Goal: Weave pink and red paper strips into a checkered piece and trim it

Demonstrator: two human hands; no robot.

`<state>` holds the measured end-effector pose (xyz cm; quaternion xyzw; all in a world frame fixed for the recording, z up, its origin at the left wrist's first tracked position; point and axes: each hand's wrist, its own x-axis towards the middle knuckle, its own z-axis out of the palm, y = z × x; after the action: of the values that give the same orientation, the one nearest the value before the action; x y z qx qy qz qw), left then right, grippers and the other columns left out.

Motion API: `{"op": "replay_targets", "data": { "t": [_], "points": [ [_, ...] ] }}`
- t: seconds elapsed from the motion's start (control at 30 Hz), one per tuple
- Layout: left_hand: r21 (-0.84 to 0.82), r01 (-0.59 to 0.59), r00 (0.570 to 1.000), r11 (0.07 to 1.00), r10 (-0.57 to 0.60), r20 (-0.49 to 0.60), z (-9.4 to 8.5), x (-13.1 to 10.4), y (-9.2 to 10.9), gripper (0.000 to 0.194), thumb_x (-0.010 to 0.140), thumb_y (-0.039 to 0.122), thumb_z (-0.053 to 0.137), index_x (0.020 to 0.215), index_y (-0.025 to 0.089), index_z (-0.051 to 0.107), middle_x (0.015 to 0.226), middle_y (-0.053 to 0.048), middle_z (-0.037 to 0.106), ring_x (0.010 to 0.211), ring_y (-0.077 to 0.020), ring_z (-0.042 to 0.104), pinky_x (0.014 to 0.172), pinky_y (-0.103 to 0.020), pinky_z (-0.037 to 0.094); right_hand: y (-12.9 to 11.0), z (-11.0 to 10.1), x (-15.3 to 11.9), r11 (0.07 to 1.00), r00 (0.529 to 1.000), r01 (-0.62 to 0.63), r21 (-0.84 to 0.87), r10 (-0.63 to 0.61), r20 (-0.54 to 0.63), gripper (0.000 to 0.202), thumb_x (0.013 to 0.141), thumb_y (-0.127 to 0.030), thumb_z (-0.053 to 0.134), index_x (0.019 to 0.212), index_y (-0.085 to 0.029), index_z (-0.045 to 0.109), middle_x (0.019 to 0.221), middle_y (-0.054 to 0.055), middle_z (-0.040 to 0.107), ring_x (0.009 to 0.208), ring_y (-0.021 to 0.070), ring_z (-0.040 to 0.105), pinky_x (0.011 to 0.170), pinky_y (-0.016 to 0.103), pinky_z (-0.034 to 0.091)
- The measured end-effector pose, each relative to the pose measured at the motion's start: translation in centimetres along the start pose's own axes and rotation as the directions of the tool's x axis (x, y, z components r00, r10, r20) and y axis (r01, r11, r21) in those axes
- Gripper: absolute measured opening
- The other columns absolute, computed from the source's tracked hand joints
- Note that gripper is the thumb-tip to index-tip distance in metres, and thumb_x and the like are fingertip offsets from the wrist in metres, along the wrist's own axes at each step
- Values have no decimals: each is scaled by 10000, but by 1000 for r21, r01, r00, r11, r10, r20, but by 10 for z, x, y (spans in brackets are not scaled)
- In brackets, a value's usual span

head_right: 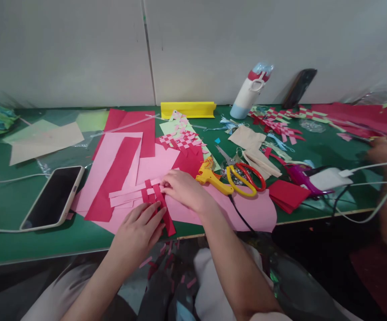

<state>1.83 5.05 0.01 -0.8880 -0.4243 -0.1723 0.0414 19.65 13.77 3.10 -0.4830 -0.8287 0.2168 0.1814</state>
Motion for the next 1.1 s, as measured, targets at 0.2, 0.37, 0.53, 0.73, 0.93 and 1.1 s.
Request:
{"op": "replay_targets", "data": {
  "t": [0.2,0.37,0.53,0.73,0.93,1.1],
  "points": [
    [-3,-2,1000,1000,2,11,-1,0,0,341,866,230,566,1183,125,638,1207,-107,658,1043,-296,559,890,-446,524,-1,3,-1,960,986,-155,235,165,-22,134,803,-114,607,895,-196,659,868,20,732,828,148,664,746,260,468],
    [3,-6,1000,1000,6,18,0,-1,0,345,878,233,549,1199,132,628,1227,-101,648,1067,-296,551,903,-447,514,-2,7,-3,943,980,-175,282,196,-46,128,790,-106,604,865,-207,631,864,14,734,827,147,681,735,262,486],
    [9,-17,999,1000,17,34,-1,-1,-1,351,885,229,535,1213,131,616,1228,-112,641,1069,-298,552,902,-450,509,-5,8,-3,951,979,-174,255,194,-55,117,804,-122,595,857,-218,635,847,-5,727,814,141,674,711,254,477],
    [-11,12,999,1000,-11,51,-1,0,-1,350,894,240,521,1223,159,606,1243,-105,626,1115,-312,534,931,-481,485,-3,7,2,995,986,-102,15,103,-131,165,840,-152,599,986,-172,674,991,70,669,928,179,617,831,296,458],
    [-37,11,998,999,-9,66,-2,1,-2,343,895,238,514,1217,155,600,1242,-119,610,1167,-315,509,986,-505,452,1,18,3,992,994,-62,-112,52,-94,180,900,-183,528,997,-170,679,1014,88,638,991,205,583,874,325,433],
    [-36,-8,997,999,11,75,0,1,-4,355,896,241,508,1228,142,586,1250,-131,595,1177,-316,503,994,-497,453,-5,18,3,994,991,-76,-82,66,-113,223,890,-155,514,1068,-161,649,1051,91,647,1014,213,575,884,329,434]
  ]
}}
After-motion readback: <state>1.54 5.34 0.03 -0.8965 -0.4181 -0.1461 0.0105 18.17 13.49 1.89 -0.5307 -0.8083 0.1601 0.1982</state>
